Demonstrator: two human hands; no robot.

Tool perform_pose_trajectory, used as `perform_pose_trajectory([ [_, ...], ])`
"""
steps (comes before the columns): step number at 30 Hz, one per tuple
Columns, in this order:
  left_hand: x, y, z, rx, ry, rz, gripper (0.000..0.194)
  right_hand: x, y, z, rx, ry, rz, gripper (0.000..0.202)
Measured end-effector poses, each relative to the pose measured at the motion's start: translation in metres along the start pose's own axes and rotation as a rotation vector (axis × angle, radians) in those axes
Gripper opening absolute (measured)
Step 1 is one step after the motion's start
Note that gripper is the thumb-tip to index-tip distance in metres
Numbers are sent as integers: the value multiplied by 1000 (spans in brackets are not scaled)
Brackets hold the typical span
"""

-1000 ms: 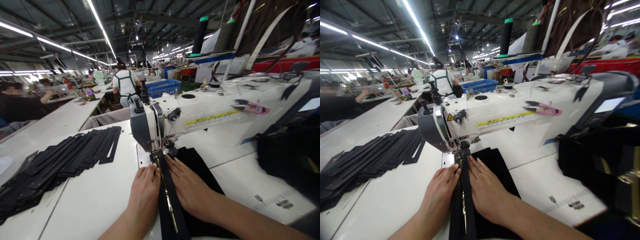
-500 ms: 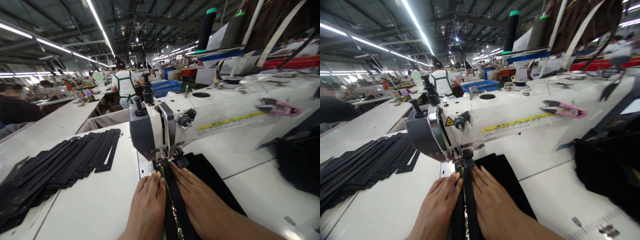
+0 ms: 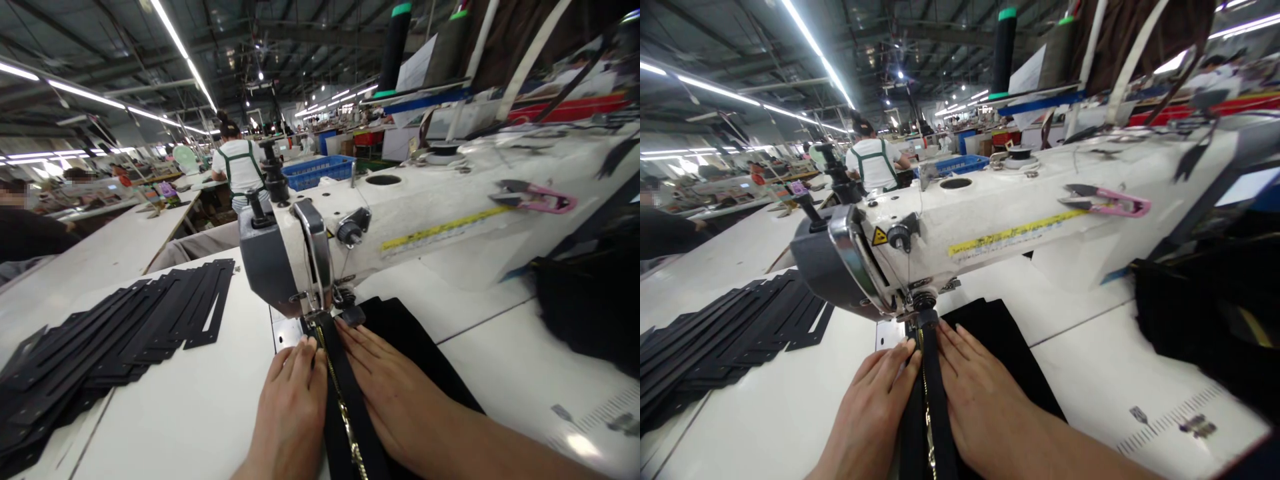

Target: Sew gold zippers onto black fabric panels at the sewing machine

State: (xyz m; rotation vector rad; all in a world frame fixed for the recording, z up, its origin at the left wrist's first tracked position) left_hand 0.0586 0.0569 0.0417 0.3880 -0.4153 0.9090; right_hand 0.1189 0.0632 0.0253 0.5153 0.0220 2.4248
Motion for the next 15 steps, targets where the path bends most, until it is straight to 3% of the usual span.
perform_pose_trajectory([
  [15, 5, -1, -5, -50, 125, 47, 23, -1, -4, -5, 26, 32, 13, 52],
])
Point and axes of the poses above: each hand's wrist, its own x-axis towards the middle knuckle, its own z-axis out of the back of the hand, y = z × x, the point moved 9 cm from there along x, towards the middle knuckle, and after that the axes turned 7 degrees about z, right-handed, at the moved point
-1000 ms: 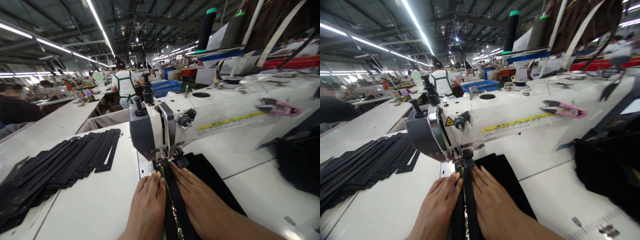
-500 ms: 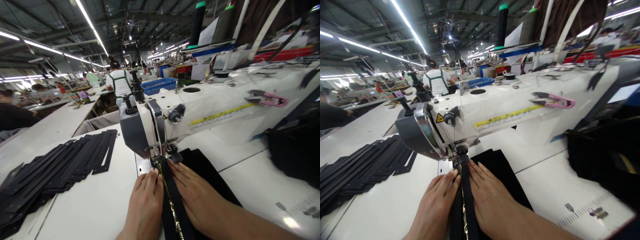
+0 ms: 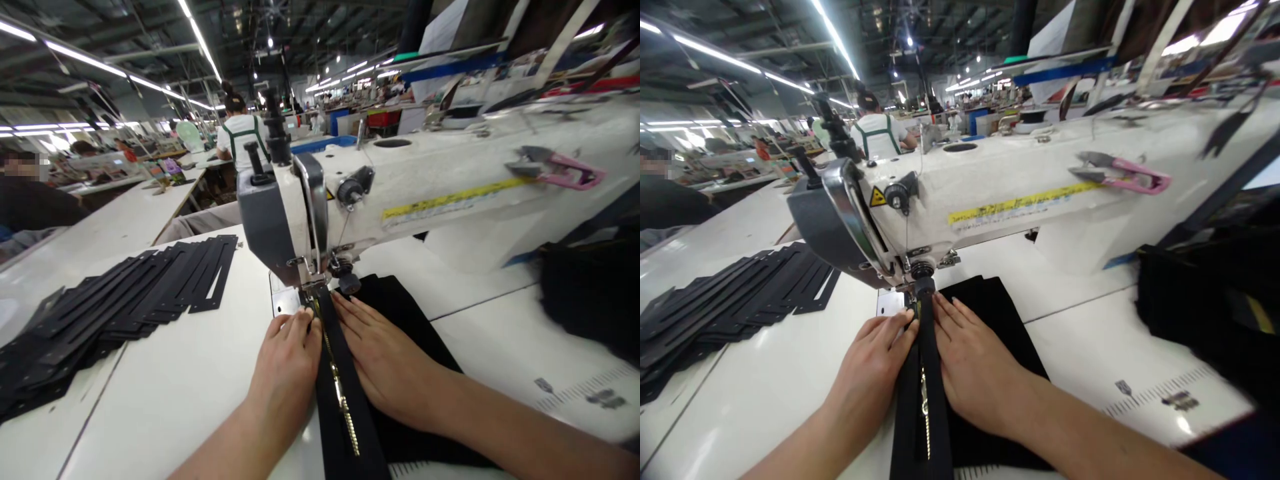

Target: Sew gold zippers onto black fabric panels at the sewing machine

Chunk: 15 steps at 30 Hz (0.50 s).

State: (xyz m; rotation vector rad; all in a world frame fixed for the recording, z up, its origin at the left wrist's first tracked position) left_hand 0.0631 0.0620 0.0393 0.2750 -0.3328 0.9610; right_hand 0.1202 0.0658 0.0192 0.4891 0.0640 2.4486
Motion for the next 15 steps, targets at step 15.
perform_pose_trajectory([
  [15, 9, 19, -6, -92, 55, 121, 23, 10, -8, 3, 48, -38, 25, 48],
])
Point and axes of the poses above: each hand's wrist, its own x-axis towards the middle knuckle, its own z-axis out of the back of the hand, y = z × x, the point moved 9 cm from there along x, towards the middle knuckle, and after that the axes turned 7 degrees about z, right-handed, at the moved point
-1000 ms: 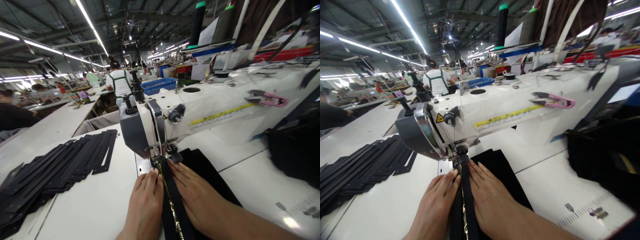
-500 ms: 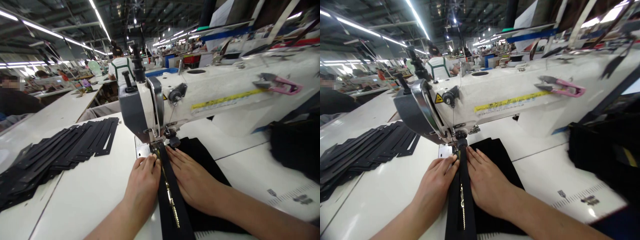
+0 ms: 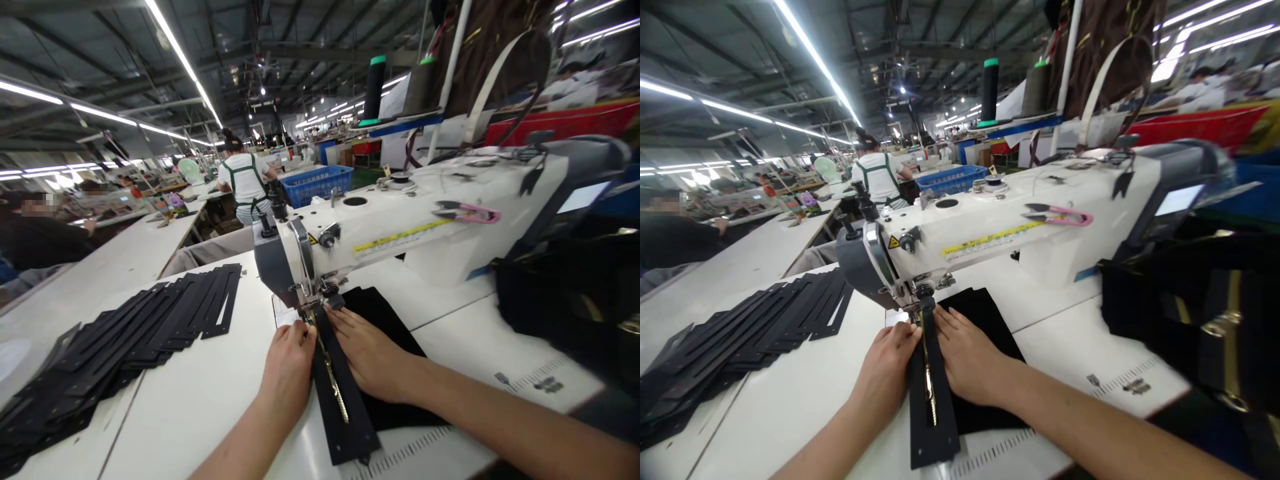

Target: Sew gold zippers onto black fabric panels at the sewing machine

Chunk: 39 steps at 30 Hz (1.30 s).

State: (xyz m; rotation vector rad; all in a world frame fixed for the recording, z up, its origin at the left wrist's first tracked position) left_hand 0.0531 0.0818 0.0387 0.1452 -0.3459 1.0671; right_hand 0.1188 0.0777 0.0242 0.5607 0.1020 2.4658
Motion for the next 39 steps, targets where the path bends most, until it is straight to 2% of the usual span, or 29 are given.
perform_pose_trajectory([
  [6, 2, 7, -2, -48, 25, 62, 27, 6, -7, -1, 22, -9, 31, 49],
  [9, 1, 7, -2, -55, 39, 79, 27, 1, -3, 8, 42, -15, 9, 48],
  [15, -5, 7, 3, -77, 18, 34, 38, -29, 44, 28, 90, -49, 46, 46],
  [19, -15, 3, 12, -80, -26, -39, 34, -47, 79, 26, -160, -239, 187, 21],
  [21, -21, -1, 17, -75, -56, -78, 30, -52, 88, 23, -259, -300, 224, 23],
  [23, -25, -6, 18, -70, -75, -110, 28, -51, 93, 21, -295, -287, 259, 28],
  [28, -28, -15, 17, -38, -95, -162, 25, -48, 97, 24, -295, -203, 320, 28],
  [34, -26, -17, 16, -29, -131, -155, 23, -51, 88, 28, -203, -285, 253, 31],
  [39, -22, -16, 14, 3, -121, -198, 23, -45, 83, 29, -193, -303, 247, 27],
])
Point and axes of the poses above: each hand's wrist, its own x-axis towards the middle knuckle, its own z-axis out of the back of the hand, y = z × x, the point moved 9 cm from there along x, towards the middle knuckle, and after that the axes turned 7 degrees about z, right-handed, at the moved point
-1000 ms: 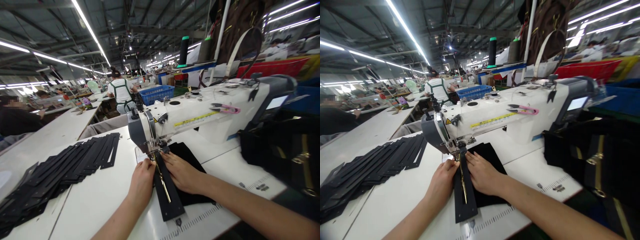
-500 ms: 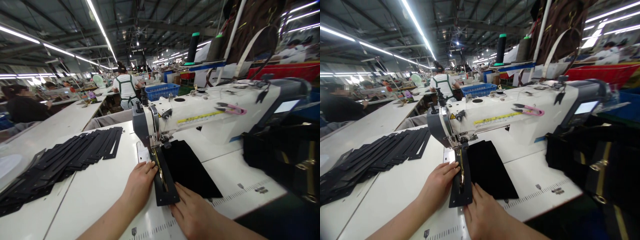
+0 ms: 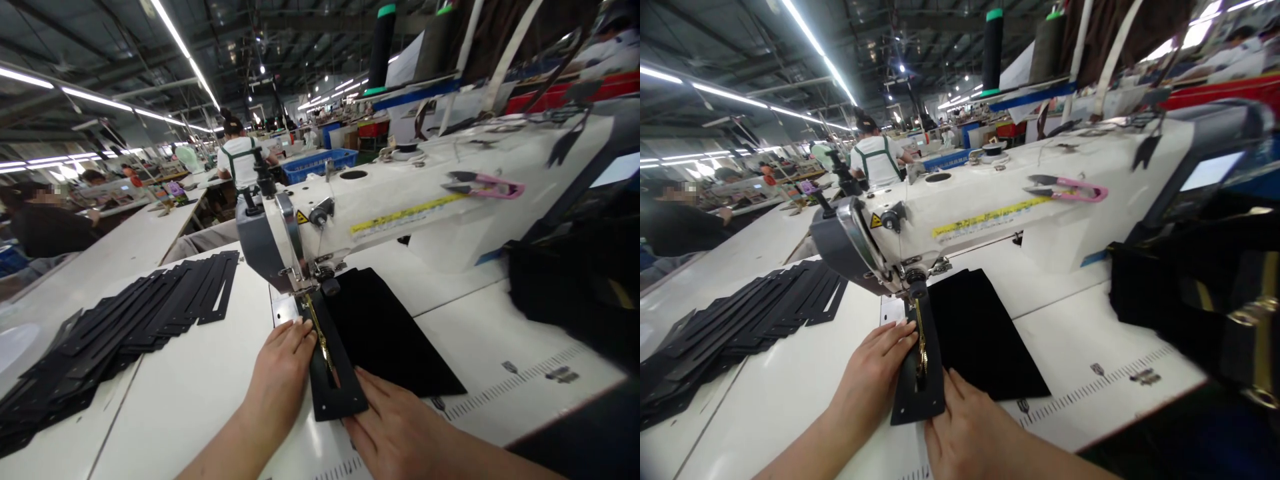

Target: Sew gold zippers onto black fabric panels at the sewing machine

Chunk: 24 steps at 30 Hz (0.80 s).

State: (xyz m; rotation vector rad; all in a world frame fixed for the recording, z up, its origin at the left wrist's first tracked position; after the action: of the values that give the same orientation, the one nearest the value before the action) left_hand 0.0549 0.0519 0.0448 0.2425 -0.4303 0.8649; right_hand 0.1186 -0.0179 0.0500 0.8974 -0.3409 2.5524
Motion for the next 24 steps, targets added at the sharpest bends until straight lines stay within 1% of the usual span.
perform_pose_trajectory([
  [4, 5, 5, -1, -11, -12, -8, 24, 4, -8, -5, -24, 13, -11, 28],
  [6, 7, 8, -2, -18, -16, -2, 25, 5, -13, -7, -35, -20, -29, 29],
  [10, 13, 14, -4, -40, -25, 17, 26, 8, -24, -11, -44, -138, -80, 28],
  [13, 18, 21, -7, -28, -1, 56, 26, 10, -29, -17, -56, -162, -79, 25],
  [16, 21, 26, -9, -9, 11, 60, 26, 13, -33, -22, -54, -116, -79, 19],
  [20, 19, 30, -13, 31, 26, 31, 28, 11, -40, -25, 28, 30, -131, 13],
  [22, 16, 30, -14, 43, 31, 12, 30, 10, -42, -24, 80, 100, -147, 10],
  [24, 12, 29, -14, 49, 38, 0, 32, 9, -47, -19, 114, 124, -192, 12],
])
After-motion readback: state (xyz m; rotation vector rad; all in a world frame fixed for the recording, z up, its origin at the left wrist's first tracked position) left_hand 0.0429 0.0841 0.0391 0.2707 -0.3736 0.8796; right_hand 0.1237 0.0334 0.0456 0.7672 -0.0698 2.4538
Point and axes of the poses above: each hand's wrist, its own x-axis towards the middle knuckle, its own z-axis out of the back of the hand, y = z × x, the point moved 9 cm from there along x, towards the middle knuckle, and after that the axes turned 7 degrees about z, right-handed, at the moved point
